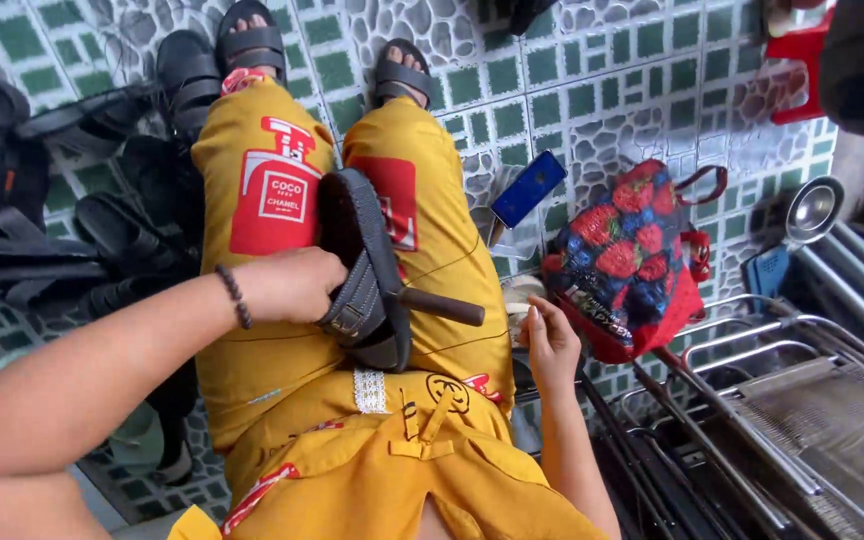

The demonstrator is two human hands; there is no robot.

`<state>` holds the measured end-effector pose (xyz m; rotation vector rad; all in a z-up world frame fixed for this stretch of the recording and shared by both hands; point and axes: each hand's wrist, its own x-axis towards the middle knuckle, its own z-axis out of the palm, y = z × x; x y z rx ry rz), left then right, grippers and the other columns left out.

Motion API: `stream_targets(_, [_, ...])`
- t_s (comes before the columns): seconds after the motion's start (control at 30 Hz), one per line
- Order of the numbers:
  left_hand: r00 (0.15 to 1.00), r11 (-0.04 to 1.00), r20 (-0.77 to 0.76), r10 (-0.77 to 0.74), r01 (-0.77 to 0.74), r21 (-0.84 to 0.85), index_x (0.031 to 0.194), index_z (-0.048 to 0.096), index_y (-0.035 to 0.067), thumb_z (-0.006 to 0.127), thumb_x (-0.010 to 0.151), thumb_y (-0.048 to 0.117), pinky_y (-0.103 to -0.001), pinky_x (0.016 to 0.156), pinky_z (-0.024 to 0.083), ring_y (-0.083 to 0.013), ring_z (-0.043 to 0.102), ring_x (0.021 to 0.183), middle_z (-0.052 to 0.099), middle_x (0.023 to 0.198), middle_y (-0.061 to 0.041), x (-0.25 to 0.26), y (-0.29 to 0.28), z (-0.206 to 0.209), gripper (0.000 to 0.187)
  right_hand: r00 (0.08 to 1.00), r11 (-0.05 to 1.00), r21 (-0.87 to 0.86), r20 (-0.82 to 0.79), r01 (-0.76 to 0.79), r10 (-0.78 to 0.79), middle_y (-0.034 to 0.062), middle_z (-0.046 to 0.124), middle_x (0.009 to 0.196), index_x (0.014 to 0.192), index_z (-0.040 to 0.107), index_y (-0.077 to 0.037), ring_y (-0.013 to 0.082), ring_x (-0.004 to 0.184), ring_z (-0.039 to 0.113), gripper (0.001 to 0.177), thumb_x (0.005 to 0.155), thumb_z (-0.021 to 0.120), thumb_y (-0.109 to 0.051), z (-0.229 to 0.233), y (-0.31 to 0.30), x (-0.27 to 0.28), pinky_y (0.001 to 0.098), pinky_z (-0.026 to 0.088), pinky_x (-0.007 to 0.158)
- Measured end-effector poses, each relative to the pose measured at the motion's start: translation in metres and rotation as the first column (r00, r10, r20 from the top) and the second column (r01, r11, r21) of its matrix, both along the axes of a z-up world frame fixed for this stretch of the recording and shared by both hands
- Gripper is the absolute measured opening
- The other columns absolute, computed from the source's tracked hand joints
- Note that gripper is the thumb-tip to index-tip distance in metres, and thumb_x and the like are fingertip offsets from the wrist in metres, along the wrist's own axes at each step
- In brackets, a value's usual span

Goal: The person sits on the floor and scrubs the interior of a black shoe using a small brush. They repeatedly rub the inside surface while holding the shoe steady with their other hand.

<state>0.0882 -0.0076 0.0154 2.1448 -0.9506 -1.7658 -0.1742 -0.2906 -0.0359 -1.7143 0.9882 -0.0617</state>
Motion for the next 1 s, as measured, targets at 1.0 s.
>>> stream_targets(1.0, [0.704, 0.929, 0.69, 0.167, 0.122, -0.35, 0.088, 0.076, 0.014, 0.068, 0.083, 0.055, -0.044, 0.096, 0.039, -0.0298, 0.051, 0.101, 0.066, 0.096, -0.006, -0.011, 0.044, -0.047, 0.042, 0.592, 0.575, -0.727, 0.288, -0.377, 0.752, 0.0041, 0.069, 0.087, 0.115, 0.063, -0.012, 0.0143, 0.073, 0.063, 0.032, 0.084, 0.066, -0.003, 0.093, 0.065, 0.13, 0.0253, 0.054, 0.061])
